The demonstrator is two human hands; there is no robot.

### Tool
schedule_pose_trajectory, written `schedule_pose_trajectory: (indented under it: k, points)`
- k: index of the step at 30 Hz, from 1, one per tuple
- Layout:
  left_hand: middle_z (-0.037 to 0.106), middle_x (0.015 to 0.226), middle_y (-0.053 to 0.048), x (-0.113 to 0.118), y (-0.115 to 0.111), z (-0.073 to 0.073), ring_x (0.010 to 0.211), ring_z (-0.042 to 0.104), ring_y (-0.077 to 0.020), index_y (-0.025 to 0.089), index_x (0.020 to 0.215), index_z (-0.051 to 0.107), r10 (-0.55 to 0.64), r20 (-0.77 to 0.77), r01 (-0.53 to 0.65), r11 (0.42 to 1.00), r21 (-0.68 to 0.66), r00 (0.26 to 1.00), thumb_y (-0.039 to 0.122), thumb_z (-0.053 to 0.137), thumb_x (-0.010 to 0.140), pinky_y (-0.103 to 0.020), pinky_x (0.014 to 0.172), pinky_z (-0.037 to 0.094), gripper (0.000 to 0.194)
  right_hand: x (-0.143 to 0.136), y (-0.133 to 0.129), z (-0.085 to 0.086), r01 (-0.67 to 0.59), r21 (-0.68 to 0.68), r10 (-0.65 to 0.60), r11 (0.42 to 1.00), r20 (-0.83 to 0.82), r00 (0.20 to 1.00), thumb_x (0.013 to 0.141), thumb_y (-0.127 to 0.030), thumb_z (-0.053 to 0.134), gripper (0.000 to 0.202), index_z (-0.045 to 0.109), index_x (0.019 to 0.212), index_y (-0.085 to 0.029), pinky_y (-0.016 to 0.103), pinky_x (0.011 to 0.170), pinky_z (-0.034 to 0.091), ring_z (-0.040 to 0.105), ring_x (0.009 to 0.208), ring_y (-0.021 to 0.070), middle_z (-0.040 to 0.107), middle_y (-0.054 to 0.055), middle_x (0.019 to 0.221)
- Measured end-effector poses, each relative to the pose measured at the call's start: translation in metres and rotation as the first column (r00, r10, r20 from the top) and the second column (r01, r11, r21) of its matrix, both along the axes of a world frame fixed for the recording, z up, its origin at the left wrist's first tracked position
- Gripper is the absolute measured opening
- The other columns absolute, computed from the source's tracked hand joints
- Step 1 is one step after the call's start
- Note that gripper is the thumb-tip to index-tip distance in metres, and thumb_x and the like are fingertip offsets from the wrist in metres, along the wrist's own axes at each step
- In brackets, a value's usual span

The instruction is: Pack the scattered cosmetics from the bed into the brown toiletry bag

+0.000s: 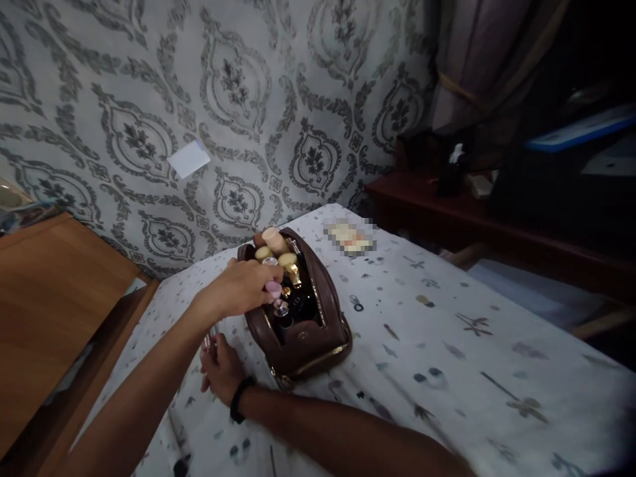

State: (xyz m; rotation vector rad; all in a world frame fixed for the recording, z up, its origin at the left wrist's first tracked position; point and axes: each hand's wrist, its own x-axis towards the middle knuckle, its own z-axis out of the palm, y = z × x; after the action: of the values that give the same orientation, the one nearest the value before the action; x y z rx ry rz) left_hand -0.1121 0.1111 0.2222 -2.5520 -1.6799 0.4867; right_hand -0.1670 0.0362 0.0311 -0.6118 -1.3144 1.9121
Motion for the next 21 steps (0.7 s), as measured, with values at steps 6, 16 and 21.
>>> schedule_pose_trajectory:
  k: [6, 16, 21]
  points:
    - [0.072, 0.084, 0.001, -0.005, -0.007, 0.002, 0.085, 0.065, -0.0197, 0.026, 0.093, 0.064, 0.051, 0.142, -0.049, 0.999, -0.019, 0.989, 0.024, 0.054, 0.087, -0.027, 0.071, 0.039, 0.011, -0.006, 0.002, -0.006, -0.007, -0.017, 0.007, 1.000, -0.001, 1.000, 0.088, -0.026, 0.052, 0.013, 0.039, 0.087, -0.022, 0.013, 0.030, 0.034, 0.045, 0.035, 0.0032, 0.048, -0.008, 0.069]
    - [0.068, 0.100, -0.005, -0.034, -0.046, -0.017, 0.097, 0.061, -0.0214, 0.022, 0.103, 0.063, -0.152, 0.512, -0.185, 0.816, 0.547, 0.845, 0.026, 0.044, 0.095, -0.035, 0.089, 0.044, 0.021, -0.004, 0.000, -0.006, 0.023, -0.015, -0.024, 1.000, -0.009, 1.000, 0.087, -0.034, 0.053, 0.017, 0.042, 0.091, -0.022, 0.013, 0.030, 0.028, 0.049, 0.038, 0.0035, 0.052, -0.006, 0.074]
    - [0.062, 0.092, -0.006, -0.087, -0.086, -0.060, 0.089, 0.057, -0.0257, 0.021, 0.098, 0.061, 0.110, 0.486, -0.399, 0.738, 0.544, 0.867, 0.033, 0.041, 0.094, -0.041, 0.081, 0.045, 0.024, -0.011, 0.002, -0.011, 0.107, 0.000, -0.107, 0.994, -0.111, 0.988, 0.085, -0.046, 0.054, 0.028, 0.042, 0.090, -0.022, 0.016, 0.033, 0.035, 0.047, 0.039, 0.0043, 0.049, -0.007, 0.073]
